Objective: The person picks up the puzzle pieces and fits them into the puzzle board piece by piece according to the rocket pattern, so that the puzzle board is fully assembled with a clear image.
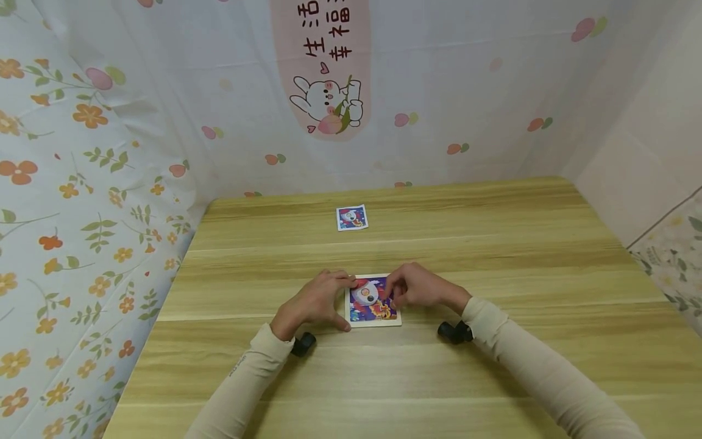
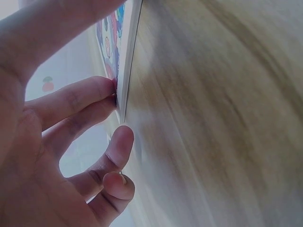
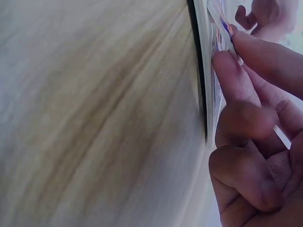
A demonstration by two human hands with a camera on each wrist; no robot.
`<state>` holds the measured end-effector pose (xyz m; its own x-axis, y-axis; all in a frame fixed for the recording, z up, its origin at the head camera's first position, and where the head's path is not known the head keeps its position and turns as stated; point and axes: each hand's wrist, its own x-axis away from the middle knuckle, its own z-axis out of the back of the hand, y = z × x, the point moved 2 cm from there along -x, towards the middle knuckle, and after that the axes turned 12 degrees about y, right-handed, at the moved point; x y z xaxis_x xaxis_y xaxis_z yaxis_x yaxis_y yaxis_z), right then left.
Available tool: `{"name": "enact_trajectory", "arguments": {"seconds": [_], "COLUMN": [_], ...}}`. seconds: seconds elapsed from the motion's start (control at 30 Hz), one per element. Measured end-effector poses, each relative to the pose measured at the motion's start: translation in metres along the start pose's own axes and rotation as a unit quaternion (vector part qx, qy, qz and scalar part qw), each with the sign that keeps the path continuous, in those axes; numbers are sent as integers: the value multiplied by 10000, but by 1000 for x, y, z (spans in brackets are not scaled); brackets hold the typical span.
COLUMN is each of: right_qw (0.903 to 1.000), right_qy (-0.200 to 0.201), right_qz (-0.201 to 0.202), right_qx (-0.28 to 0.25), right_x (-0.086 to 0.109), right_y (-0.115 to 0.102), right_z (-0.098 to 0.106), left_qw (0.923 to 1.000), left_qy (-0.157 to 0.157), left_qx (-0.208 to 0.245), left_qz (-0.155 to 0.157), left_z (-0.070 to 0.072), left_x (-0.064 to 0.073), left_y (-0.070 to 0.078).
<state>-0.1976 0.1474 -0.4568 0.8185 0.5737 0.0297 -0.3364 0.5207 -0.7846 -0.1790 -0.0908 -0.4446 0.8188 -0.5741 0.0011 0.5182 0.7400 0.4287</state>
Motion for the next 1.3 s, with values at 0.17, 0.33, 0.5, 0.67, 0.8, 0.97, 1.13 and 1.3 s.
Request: {"name": "enact_trajectory", "arguments": {"seconds": [0.17, 0.33, 0.5, 0.67, 0.8, 0.97, 1.13, 1.3], "right_qw": [9985, 9962, 9944, 9916, 9895, 9869, 9794, 9713], "right_qy": [167, 295, 399, 538, 592, 650, 759, 844], "right_qz": [290, 377, 430, 651, 663, 617, 738, 771], "right_qx": [424, 724, 878, 979, 1137, 1339, 1718, 2084], "right_x": [1, 1, 3, 5, 6, 6, 8, 10], "right_y": [-4, -5, -4, -8, -11, -12, -17, -21], "right_z": [-2, -5, -8, -10, -10, -13, -14, -15], "left_qw": [9999, 9999, 9999, 9999, 10000, 10000, 10000, 10000], "left_qy": [-11, 24, -1, 2, 15, 42, 36, 35], "left_qx": [-1, -12, -17, -2, 1, 10, 9, 48], "left_qz": [104, 104, 114, 117, 89, 37, 31, 16], "left_z": [0, -1, -1, -1, -1, -1, -1, -2], "left_x": [0, -1, -1, 0, 0, -1, -1, -2], "left_y": [0, -1, -1, -1, 0, 0, 1, 1]}}
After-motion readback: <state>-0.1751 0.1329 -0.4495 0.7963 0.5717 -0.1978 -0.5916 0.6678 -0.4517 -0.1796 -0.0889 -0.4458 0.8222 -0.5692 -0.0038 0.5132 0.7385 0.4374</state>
